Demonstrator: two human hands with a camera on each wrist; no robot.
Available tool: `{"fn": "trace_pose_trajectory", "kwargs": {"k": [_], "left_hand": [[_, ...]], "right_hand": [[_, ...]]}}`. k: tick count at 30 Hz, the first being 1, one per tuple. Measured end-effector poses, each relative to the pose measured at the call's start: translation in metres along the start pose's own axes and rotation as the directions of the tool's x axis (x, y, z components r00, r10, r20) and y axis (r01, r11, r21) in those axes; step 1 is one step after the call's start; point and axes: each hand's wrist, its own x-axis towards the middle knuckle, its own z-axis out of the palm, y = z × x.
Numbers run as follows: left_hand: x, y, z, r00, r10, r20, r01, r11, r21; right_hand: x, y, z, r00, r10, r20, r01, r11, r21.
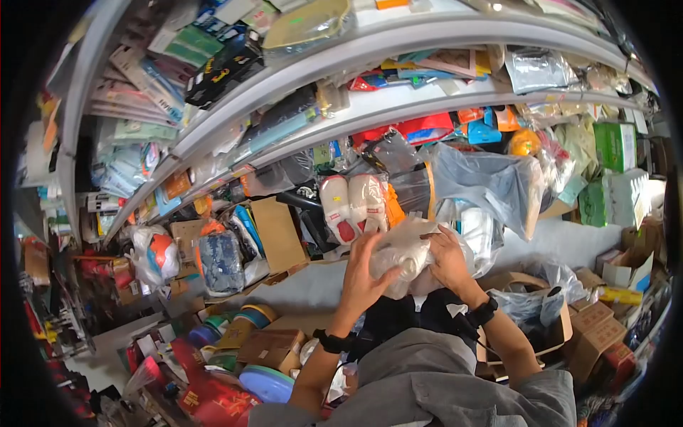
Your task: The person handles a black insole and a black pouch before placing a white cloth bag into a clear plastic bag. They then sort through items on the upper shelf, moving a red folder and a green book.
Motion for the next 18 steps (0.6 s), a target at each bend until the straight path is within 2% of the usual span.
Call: {"fn": "trace_pose_trajectory", "kwargs": {"k": [2,3,6,9,10,11,12,13,14,15,16,18], "left_hand": [[0.009,0.02,-0.003,0.996,0.059,0.061,-0.057,0.998,-0.038],[0.01,0.016,0.008,0.979,0.128,0.158,-0.13,0.992,0.003],[0.012,0.003,0.041,0.977,0.069,0.201,-0.091,0.991,0.099],[0.032,-0.02,0.065,0.981,0.019,0.193,-0.056,0.98,0.19],[0.034,-0.039,0.072,0.956,0.269,0.121,-0.291,0.928,0.234],[0.027,-0.051,0.083,0.991,0.131,-0.012,-0.128,0.983,0.132],[0.021,-0.054,0.089,0.991,-0.029,-0.128,0.031,0.999,0.011],[0.038,-0.047,0.079,1.0,0.001,-0.026,-0.001,1.0,0.006],[0.035,-0.063,0.081,0.982,-0.171,0.076,0.165,0.984,0.071],[0.033,-0.077,0.083,0.926,-0.34,0.163,0.317,0.936,0.153],[0.037,-0.077,0.081,0.877,-0.466,0.119,0.451,0.883,0.132],[0.042,-0.089,0.078,0.856,-0.493,0.157,0.514,0.845,-0.147]], "right_hand": [[-0.008,0.01,0.008,0.998,0.063,-0.016,-0.063,0.997,0.04],[-0.009,0.012,0.009,0.994,0.106,-0.033,-0.103,0.992,0.075],[-0.008,0.009,0.006,0.991,0.1,-0.091,-0.086,0.985,0.151],[-0.002,0.007,0.005,0.992,0.106,-0.075,-0.09,0.978,0.191],[0.002,0.006,0.003,0.992,0.114,-0.051,-0.101,0.973,0.205],[0.005,0.004,0.0,0.991,0.127,-0.048,-0.114,0.971,0.21],[0.009,0.001,-0.005,0.977,0.205,-0.055,-0.191,0.962,0.193],[0.012,-0.001,-0.013,0.957,0.282,-0.064,-0.267,0.947,0.176],[0.016,-0.003,-0.03,0.942,0.312,-0.12,-0.279,0.932,0.233],[0.018,-0.004,-0.042,0.923,0.343,-0.176,-0.285,0.914,0.287],[0.008,0.007,-0.046,0.867,0.439,-0.235,-0.362,0.88,0.306],[-0.012,0.035,-0.055,0.784,0.499,-0.37,-0.426,0.865,0.263]]}}
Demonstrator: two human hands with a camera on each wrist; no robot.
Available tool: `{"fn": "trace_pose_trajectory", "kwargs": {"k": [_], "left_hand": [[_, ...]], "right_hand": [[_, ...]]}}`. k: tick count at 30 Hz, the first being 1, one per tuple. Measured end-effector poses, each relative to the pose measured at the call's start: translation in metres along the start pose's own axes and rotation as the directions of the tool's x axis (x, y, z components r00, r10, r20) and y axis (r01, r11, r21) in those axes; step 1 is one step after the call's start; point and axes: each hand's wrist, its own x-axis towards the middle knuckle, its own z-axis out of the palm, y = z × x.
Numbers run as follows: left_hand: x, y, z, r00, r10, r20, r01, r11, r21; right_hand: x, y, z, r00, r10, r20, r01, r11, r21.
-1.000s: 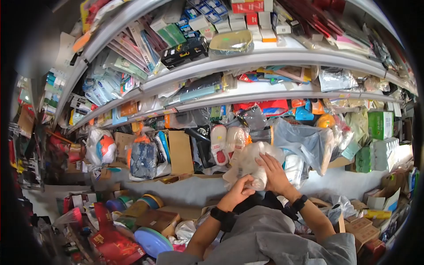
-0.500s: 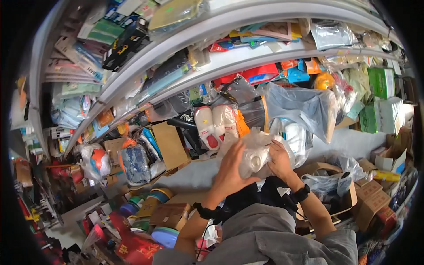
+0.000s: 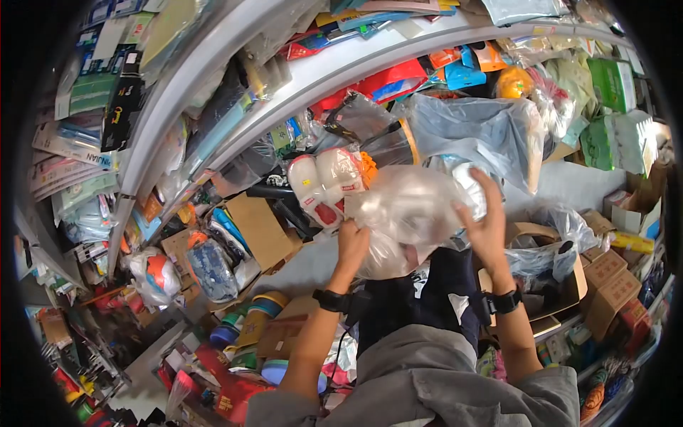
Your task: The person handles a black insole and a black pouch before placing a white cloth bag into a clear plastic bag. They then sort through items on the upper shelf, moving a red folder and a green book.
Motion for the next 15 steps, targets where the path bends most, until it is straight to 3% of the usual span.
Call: {"fn": "trace_pose_trajectory", "kwargs": {"k": [1,3,4,5,6,7,8,9,10,11,12,13,15], "left_hand": [[0.002,-0.008,0.001,0.999,-0.014,-0.037,0.012,0.999,-0.041],[0.002,-0.021,0.001,1.0,0.018,-0.004,-0.018,0.993,-0.114],[0.001,-0.026,0.001,0.998,0.051,0.022,-0.046,0.98,-0.191],[-0.002,-0.03,0.002,0.994,-0.049,0.102,0.072,0.968,-0.24],[-0.005,-0.029,0.004,0.993,-0.051,0.105,0.075,0.969,-0.236],[-0.008,-0.025,0.008,0.983,-0.116,0.14,0.16,0.916,-0.367],[-0.009,-0.021,0.013,0.967,-0.174,0.184,0.243,0.839,-0.486],[-0.011,-0.011,0.018,0.966,-0.177,0.186,0.247,0.841,-0.481],[-0.014,0.002,0.023,0.939,-0.249,0.237,0.34,0.773,-0.536],[-0.015,0.008,0.028,0.903,-0.313,0.293,0.429,0.692,-0.581],[-0.011,-0.02,0.038,0.87,-0.33,0.366,0.493,0.59,-0.64],[-0.008,-0.024,0.046,0.867,-0.335,0.37,0.499,0.588,-0.636],[-0.003,-0.026,0.06,0.807,-0.35,0.476,0.588,0.559,-0.585]], "right_hand": [[-0.002,0.02,-0.005,0.999,0.014,-0.05,-0.015,1.0,-0.022],[-0.011,0.052,-0.014,0.984,0.177,0.005,-0.177,0.982,0.072],[-0.02,0.076,-0.015,0.949,0.293,0.119,-0.308,0.942,0.137],[-0.029,0.096,-0.011,0.913,0.359,0.194,-0.396,0.895,0.205],[-0.039,0.111,-0.006,0.867,0.415,0.275,-0.483,0.835,0.263],[-0.044,0.112,-0.003,0.851,0.385,0.356,-0.504,0.79,0.35],[-0.05,0.111,-0.001,0.804,0.427,0.414,-0.572,0.747,0.339],[-0.054,0.104,0.0,0.75,0.465,0.471,-0.637,0.7,0.323],[-0.066,0.12,0.01,0.732,0.471,0.493,-0.659,0.674,0.335],[-0.073,0.138,0.017,0.719,0.432,0.544,-0.677,0.611,0.41],[-0.078,0.151,0.02,0.708,0.388,0.59,-0.693,0.54,0.477],[-0.082,0.146,0.022,0.683,0.342,0.645,-0.72,0.171,0.673],[-0.072,0.134,0.013,0.655,0.394,0.644,-0.738,0.152,0.658]]}}
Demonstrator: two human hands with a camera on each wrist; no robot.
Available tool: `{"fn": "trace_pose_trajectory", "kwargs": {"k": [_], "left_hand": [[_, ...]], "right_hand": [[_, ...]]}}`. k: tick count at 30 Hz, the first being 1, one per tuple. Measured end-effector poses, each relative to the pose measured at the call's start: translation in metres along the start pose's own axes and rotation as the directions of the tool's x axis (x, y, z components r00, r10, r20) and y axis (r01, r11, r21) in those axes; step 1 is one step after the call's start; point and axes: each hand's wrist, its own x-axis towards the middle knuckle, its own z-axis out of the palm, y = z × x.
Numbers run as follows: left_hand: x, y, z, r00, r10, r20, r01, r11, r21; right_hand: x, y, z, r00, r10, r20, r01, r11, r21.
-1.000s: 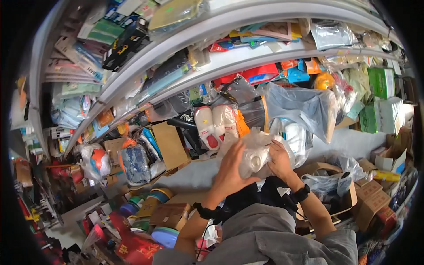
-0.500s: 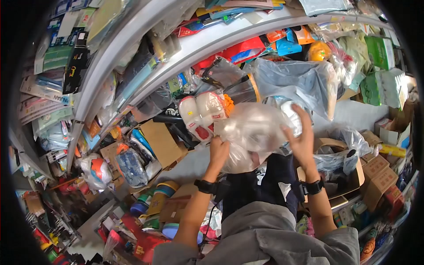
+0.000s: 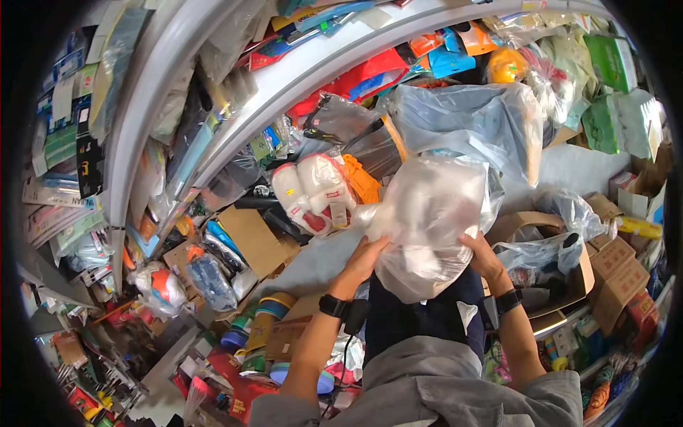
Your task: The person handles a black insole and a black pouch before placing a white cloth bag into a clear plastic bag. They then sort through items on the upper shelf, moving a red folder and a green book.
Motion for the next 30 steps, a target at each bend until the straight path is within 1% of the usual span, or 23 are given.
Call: {"fn": "trace_pose_trajectory", "kwargs": {"k": [1,2,3,4,5,6,7,8,9,10,11,13,15,18,20,21,22,24,25,26,27,28,30], "left_hand": [[0.003,0.001,0.004,1.0,-0.006,-0.001,0.006,1.0,0.003],[0.007,0.003,0.008,0.997,0.002,0.072,-0.012,0.99,0.139],[0.008,0.008,0.015,0.99,0.0,0.144,-0.039,0.962,0.269],[0.007,0.02,0.024,0.99,-0.003,0.142,-0.035,0.962,0.271],[0.006,0.036,0.031,0.975,-0.006,0.223,-0.079,0.926,0.37],[0.009,0.048,0.033,0.953,-0.019,0.302,-0.128,0.879,0.46],[0.019,0.053,0.028,0.947,0.077,0.312,-0.211,0.881,0.423],[0.035,0.06,0.017,0.948,0.077,0.31,-0.224,0.854,0.471],[0.053,0.067,0.007,0.945,0.075,0.317,-0.238,0.823,0.515],[0.067,0.076,0.005,0.956,0.186,0.225,-0.281,0.797,0.535],[0.078,0.084,0.005,0.945,0.3,0.132,-0.321,0.765,0.559],[0.077,0.113,0.024,0.93,0.325,0.171,-0.353,0.664,0.659],[0.083,0.118,0.037,0.922,0.328,0.205,-0.379,0.659,0.65],[0.091,0.107,0.053,0.914,0.325,0.242,-0.403,0.673,0.62],[0.106,0.092,0.047,0.883,0.385,0.269,-0.464,0.627,0.625],[0.109,0.086,0.047,0.857,0.437,0.273,-0.495,0.552,0.67],[0.111,0.082,0.043,0.859,0.435,0.271,-0.492,0.553,0.672],[0.113,0.08,0.035,0.838,0.459,0.294,-0.445,0.266,0.855],[0.11,0.084,0.033,0.827,0.463,0.319,-0.414,0.117,0.903],[0.108,0.09,0.03,0.792,0.496,0.356,-0.397,-0.024,0.917],[0.105,0.097,0.029,0.756,0.519,0.399,-0.37,-0.164,0.915],[0.106,0.102,0.027,0.69,0.573,0.441,-0.352,-0.267,0.897],[0.118,0.12,0.027,0.609,0.618,0.497,-0.323,-0.38,0.867]], "right_hand": [[-0.001,-0.007,0.002,0.999,0.025,-0.046,-0.025,1.0,0.007],[0.005,0.0,-0.006,0.995,0.013,-0.095,-0.001,0.992,0.126],[0.007,-0.002,-0.008,0.993,-0.023,-0.12,0.038,0.991,0.126],[0.008,-0.006,-0.008,0.988,-0.06,-0.142,0.078,0.989,0.125],[0.007,-0.009,-0.009,0.979,-0.085,-0.188,0.119,0.977,0.178],[0.008,-0.013,-0.013,0.973,-0.098,-0.207,0.131,0.98,0.153],[0.007,-0.018,-0.016,0.967,-0.108,-0.23,0.141,0.982,0.129],[0.004,-0.022,-0.016,0.954,-0.108,-0.279,0.155,0.976,0.151],[0.005,-0.022,-0.023,0.954,-0.08,-0.287,0.137,0.973,0.183],[0.007,-0.024,-0.031,0.953,-0.059,-0.296,0.126,0.969,0.213],[0.011,-0.026,-0.034,0.932,-0.086,-0.351,0.164,0.966,0.201],[0.024,-0.028,-0.037,0.905,-0.11,-0.412,0.211,0.955,0.21],[0.03,-0.034,-0.037,0.885,-0.152,-0.44,0.243,0.957,0.158],[0.038,-0.033,-0.043,0.882,-0.178,-0.437,0.261,0.955,0.138],[0.044,-0.023,-0.055,0.864,-0.186,-0.468,0.243,0.968,0.064],[0.043,-0.022,-0.055,0.864,-0.183,-0.469,0.241,0.968,0.066],[0.041,-0.021,-0.055,0.865,-0.17,-0.471,0.234,0.969,0.08],[0.036,-0.022,-0.052,0.869,-0.142,-0.473,0.218,0.97,0.108],[0.032,-0.022,-0.05,0.873,-0.128,-0.47,0.208,0.97,0.123],[0.033,-0.009,-0.065,0.862,-0.157,-0.481,0.22,0.973,0.076],[0.028,-0.011,-0.059,0.856,-0.157,-0.492,0.225,0.971,0.082],[0.02,-0.015,-0.053,0.848,-0.158,-0.506,0.232,0.969,0.087],[0.011,-0.01,-0.058,0.844,-0.169,-0.509,0.237,0.969,0.071]]}}
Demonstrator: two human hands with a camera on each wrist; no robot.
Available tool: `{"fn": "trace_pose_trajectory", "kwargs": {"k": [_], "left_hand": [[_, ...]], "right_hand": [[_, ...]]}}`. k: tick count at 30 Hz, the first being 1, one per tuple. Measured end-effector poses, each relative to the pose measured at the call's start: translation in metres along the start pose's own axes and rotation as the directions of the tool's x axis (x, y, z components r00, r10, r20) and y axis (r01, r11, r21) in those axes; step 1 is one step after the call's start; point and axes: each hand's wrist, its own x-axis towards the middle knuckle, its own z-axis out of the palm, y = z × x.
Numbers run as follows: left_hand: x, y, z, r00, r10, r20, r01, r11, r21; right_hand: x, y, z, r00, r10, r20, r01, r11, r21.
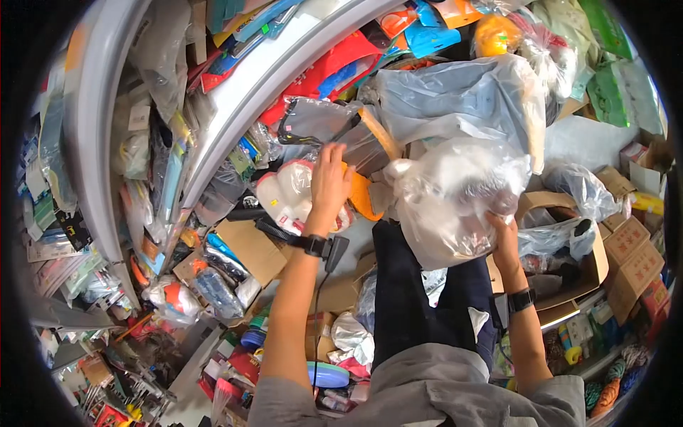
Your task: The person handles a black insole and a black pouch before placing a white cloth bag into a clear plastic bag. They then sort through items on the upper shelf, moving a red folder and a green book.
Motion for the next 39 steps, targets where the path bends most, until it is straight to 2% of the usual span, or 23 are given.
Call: {"fn": "trace_pose_trajectory", "kwargs": {"k": [2,4,5,7,8,10,11,12,13,14,15,17,21,23,24,26,29,30,31,32,36,37,39], "left_hand": [[0.026,-0.006,-0.002,1.0,0.013,0.016,-0.014,0.998,0.062],[0.055,-0.009,-0.001,0.969,0.246,0.004,-0.234,0.916,0.326],[0.069,-0.013,0.005,0.969,0.245,0.004,-0.233,0.916,0.326],[0.095,-0.029,0.025,0.947,0.321,0.007,-0.277,0.805,0.524],[0.107,-0.037,0.032,0.947,0.32,0.005,-0.275,0.806,0.524],[0.123,-0.038,0.033,0.989,0.139,0.051,-0.127,0.615,0.778],[0.126,-0.04,0.032,0.992,0.065,0.11,-0.126,0.601,0.789],[0.127,-0.04,0.029,0.992,0.064,0.112,-0.128,0.602,0.789],[0.127,-0.04,0.025,0.984,0.026,0.178,-0.161,0.568,0.807],[0.126,-0.04,0.021,0.97,-0.016,0.242,-0.196,0.533,0.823],[0.122,-0.044,0.018,0.97,-0.018,0.244,-0.198,0.529,0.825],[0.106,-0.052,0.011,0.951,0.161,0.263,-0.307,0.573,0.76],[0.066,-0.069,0.003,0.937,0.229,0.265,-0.35,0.636,0.688],[0.044,-0.061,-0.018,0.952,0.149,0.267,-0.291,0.71,0.641],[0.034,-0.05,-0.033,0.952,0.149,0.268,-0.292,0.707,0.644],[0.012,-0.021,-0.073,0.977,0.195,0.08,-0.205,0.794,0.572],[-0.023,0.001,-0.11,0.998,0.064,-0.023,-0.04,0.824,0.565],[-0.033,0.004,-0.12,0.998,0.061,-0.028,-0.034,0.821,0.57],[-0.042,0.008,-0.131,0.999,-0.032,-0.021,0.038,0.84,0.542],[-0.051,0.01,-0.14,0.992,-0.123,-0.011,0.111,0.851,0.514],[-0.084,0.006,-0.163,0.963,-0.235,-0.135,0.271,0.855,0.442],[-0.092,0.005,-0.168,0.962,-0.234,-0.143,0.274,0.852,0.446],[-0.108,0.003,-0.176,0.928,-0.288,-0.238,0.365,0.834,0.414]], "right_hand": [[-0.003,0.005,-0.013,1.0,-0.014,0.001,0.015,1.0,-0.027],[-0.01,0.004,-0.015,1.0,-0.007,-0.005,0.007,1.0,-0.022],[-0.014,0.003,-0.016,1.0,-0.001,-0.01,0.0,1.0,-0.019],[-0.018,0.004,-0.02,1.0,0.005,-0.007,-0.005,1.0,-0.011],[-0.019,0.003,-0.022,1.0,0.008,-0.019,-0.008,1.0,-0.016],[-0.019,0.008,-0.03,0.999,0.01,-0.041,-0.01,1.0,-0.014],[-0.019,0.009,-0.033,0.999,0.01,-0.042,-0.011,1.0,-0.014],[-0.02,0.007,-0.034,0.998,-0.014,-0.06,0.012,0.999,-0.041],[-0.021,0.007,-0.035,0.996,-0.039,-0.077,0.033,0.997,-0.068],[-0.02,0.007,-0.037,0.997,-0.035,-0.076,0.03,0.997,-0.065],[-0.02,0.006,-0.038,0.996,-0.021,-0.088,0.015,0.998,-0.066],[-0.02,0.003,-0.036,0.995,-0.01,-0.098,0.004,0.998,-0.068],[-0.014,0.007,-0.041,0.997,-0.02,-0.075,0.017,0.999,-0.038],[-0.015,-0.001,-0.03,0.998,-0.043,-0.056,0.041,0.998,-0.038],[-0.013,-0.002,-0.026,0.998,-0.042,-0.054,0.04,0.999,-0.035],[-0.009,-0.006,-0.015,0.996,-0.067,-0.063,0.067,0.998,-0.002],[0.003,-0.011,0.008,0.998,-0.054,0.013,0.054,0.998,0.015],[0.009,-0.013,0.018,0.998,-0.034,0.055,0.033,0.999,0.006],[0.012,-0.016,0.034,0.994,-0.067,0.089,0.064,0.997,0.033],[0.02,-0.014,0.044,0.991,-0.065,0.118,0.06,0.997,0.042],[0.043,-0.008,0.098,0.97,-0.101,0.222,0.104,0.995,-0.002],[0.041,-0.011,0.12,0.956,-0.115,0.268,0.125,0.992,-0.019],[0.048,0.002,0.148,0.952,-0.083,0.295,0.079,0.997,0.025]]}}
